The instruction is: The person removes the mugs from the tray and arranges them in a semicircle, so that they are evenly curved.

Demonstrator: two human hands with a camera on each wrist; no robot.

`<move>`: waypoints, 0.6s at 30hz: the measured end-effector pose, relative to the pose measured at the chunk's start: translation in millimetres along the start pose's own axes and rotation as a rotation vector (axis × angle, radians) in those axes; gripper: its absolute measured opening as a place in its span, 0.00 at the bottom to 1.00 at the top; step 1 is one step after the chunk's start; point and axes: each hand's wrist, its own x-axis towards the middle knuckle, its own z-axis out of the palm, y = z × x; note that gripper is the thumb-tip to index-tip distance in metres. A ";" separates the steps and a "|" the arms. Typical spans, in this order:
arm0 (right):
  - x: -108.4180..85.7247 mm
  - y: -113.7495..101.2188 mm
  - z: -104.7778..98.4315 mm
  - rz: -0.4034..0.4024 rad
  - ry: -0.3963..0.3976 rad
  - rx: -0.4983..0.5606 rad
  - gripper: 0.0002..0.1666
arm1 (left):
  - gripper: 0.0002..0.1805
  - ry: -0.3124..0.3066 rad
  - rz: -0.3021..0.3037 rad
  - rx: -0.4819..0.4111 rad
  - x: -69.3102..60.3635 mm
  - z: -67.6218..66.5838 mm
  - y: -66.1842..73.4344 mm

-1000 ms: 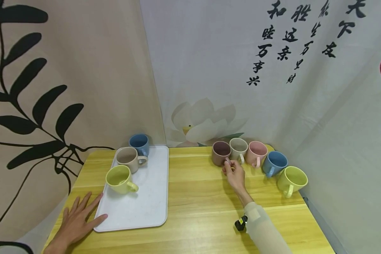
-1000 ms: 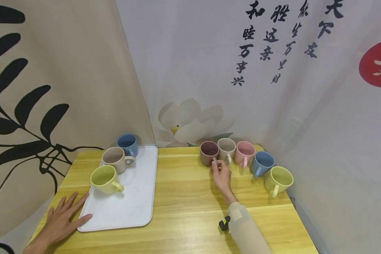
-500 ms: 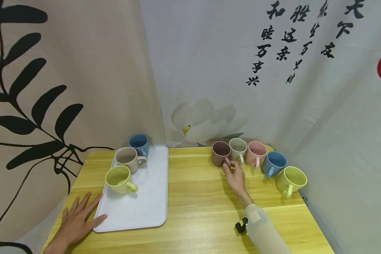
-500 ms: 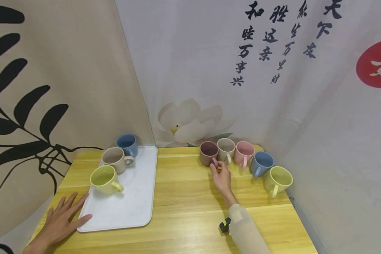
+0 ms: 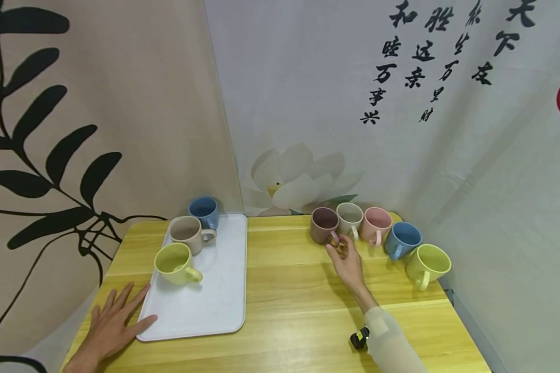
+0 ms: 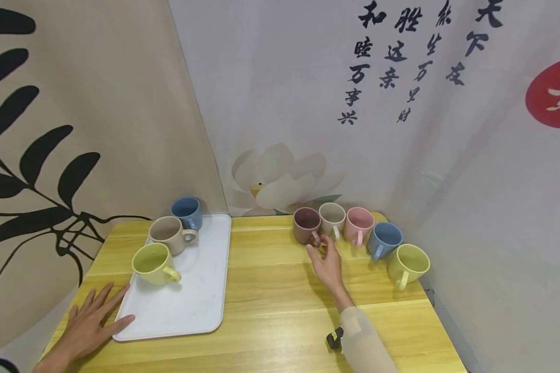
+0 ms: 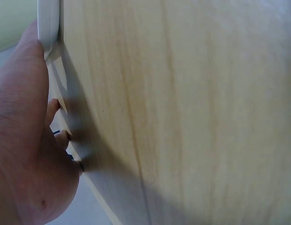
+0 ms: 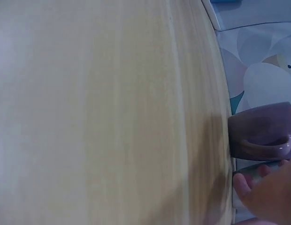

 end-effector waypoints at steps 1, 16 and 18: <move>-1.0 -1.1 -1.2 -0.001 -0.004 0.004 0.38 | 0.56 -0.001 -0.001 0.001 0.1 0.0 0.3; -16.1 -28.2 -23.0 -0.135 0.009 -0.087 0.49 | 0.56 0.003 0.004 -0.005 1.6 1.0 -0.7; -17.1 -32.9 -24.8 -0.166 0.016 -0.105 0.48 | 0.56 0.000 0.002 -0.004 2.0 0.8 -1.0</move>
